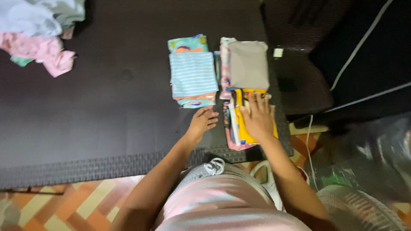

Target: Fold laundry items including shirts and small garments and organize them into stacks on a table.

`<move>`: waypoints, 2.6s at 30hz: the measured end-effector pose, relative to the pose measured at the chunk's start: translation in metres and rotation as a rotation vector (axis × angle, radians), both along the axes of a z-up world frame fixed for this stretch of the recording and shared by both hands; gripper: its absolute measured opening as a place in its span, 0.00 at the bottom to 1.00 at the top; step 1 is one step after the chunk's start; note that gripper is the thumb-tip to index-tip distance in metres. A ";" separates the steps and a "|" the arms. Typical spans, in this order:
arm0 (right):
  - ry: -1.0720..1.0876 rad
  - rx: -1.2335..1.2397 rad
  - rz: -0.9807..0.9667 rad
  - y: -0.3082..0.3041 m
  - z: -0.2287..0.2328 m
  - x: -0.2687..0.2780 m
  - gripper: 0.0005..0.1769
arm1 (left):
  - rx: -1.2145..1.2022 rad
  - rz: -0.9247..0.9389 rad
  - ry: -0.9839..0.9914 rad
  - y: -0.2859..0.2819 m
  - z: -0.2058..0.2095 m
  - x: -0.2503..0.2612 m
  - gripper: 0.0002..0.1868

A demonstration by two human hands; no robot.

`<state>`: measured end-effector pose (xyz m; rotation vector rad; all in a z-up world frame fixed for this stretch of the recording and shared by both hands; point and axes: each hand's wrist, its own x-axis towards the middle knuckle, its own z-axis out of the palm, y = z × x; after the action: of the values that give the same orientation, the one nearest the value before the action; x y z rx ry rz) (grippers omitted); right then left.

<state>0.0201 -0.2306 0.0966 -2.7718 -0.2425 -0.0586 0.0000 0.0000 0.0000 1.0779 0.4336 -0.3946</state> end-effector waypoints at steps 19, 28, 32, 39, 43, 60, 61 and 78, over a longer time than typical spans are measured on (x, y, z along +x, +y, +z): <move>-0.028 0.110 0.298 0.344 -0.014 -0.058 0.27 | 0.432 0.286 0.061 0.403 0.019 -0.051 0.19; 0.125 0.189 0.269 0.469 -0.030 -0.119 0.29 | 1.477 -0.211 -0.272 0.557 0.055 0.015 0.20; 0.126 0.159 0.224 0.485 -0.018 -0.113 0.25 | 1.562 -0.416 -0.295 0.568 0.035 0.059 0.32; 0.245 0.116 0.163 0.508 -0.012 -0.109 0.22 | 1.783 -0.444 -0.481 0.580 -0.015 0.062 0.20; 0.223 0.110 0.226 0.513 -0.004 -0.108 0.21 | 1.781 -0.468 -0.602 0.555 0.057 0.011 0.20; 1.210 1.590 0.051 0.542 0.049 -0.104 0.27 | 0.218 -0.175 -0.441 0.508 0.151 -0.146 0.21; 1.211 1.588 0.050 0.542 0.046 -0.108 0.27 | 0.217 -0.174 -0.441 0.506 0.154 -0.145 0.21; 1.423 2.339 0.619 0.441 0.152 -0.106 0.20 | 1.358 -0.151 -0.137 0.497 0.132 -0.137 0.31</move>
<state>-0.0862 0.2102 0.2490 -0.0173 -0.2521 0.9470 -0.1367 0.4975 0.1317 2.4495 0.4913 -0.1072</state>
